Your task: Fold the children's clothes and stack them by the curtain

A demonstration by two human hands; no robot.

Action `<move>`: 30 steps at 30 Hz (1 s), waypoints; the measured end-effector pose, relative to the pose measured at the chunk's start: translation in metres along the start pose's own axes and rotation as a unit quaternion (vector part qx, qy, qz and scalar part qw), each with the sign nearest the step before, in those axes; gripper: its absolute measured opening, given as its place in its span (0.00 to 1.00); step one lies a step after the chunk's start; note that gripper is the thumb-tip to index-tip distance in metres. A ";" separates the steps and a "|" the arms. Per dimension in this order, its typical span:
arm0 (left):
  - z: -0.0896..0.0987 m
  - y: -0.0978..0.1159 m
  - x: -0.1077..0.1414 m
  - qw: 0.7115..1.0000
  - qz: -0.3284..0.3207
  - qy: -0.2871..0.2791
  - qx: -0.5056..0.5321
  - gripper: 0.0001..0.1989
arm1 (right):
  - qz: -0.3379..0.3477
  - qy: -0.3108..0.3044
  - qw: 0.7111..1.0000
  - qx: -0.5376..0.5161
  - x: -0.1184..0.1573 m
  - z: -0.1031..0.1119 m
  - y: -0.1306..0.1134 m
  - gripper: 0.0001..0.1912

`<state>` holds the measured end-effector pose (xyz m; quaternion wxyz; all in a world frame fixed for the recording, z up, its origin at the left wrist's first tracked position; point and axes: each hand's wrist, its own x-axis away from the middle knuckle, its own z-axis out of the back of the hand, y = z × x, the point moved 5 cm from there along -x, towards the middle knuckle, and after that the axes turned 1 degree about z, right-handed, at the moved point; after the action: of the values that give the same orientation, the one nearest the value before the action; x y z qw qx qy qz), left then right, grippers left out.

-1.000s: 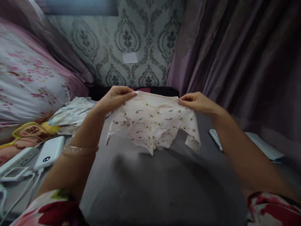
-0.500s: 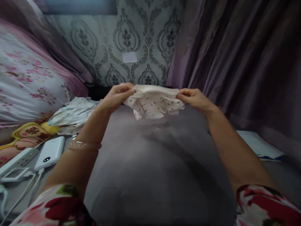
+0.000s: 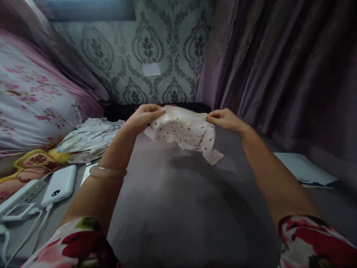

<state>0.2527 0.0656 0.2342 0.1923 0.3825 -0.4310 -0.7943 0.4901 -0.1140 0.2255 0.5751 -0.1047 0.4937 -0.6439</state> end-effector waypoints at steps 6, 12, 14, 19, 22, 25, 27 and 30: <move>-0.005 -0.001 0.002 0.999 -0.001 -0.016 0.040 0.17 | -0.009 0.046 0.999 -0.021 -0.001 0.006 0.010 0.23; -0.008 -0.024 -0.012 0.997 0.028 0.064 0.029 0.11 | 0.040 0.091 0.995 0.021 -0.013 -0.002 0.022 0.23; -0.011 -0.030 -0.016 0.996 0.013 0.077 0.038 0.09 | 0.051 0.104 0.993 0.026 -0.017 -0.006 0.026 0.22; -0.017 -0.045 -0.023 0.993 -0.004 0.114 0.031 0.06 | 0.060 0.163 0.983 0.065 -0.024 -0.010 0.042 0.18; -0.021 -0.051 -0.023 0.992 -0.021 0.127 0.006 0.05 | 0.059 0.194 0.975 0.093 -0.025 -0.014 0.048 0.17; -0.024 -0.060 -0.022 0.990 -0.012 0.138 -0.015 0.05 | 0.053 0.221 0.966 0.120 -0.022 -0.019 0.045 0.16; -0.026 -0.063 -0.019 0.988 -0.015 0.153 -0.029 0.06 | 0.051 0.233 0.961 0.140 -0.019 -0.022 0.041 0.15; -0.028 -0.063 -0.013 0.982 -0.048 0.176 -0.044 0.07 | 0.067 0.246 0.952 0.168 -0.013 -0.026 0.033 0.14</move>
<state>0.2840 0.0941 0.1781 0.2436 0.5279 -0.3363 -0.7409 0.4963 -0.0850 0.1935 0.4867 0.1883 0.5103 -0.6836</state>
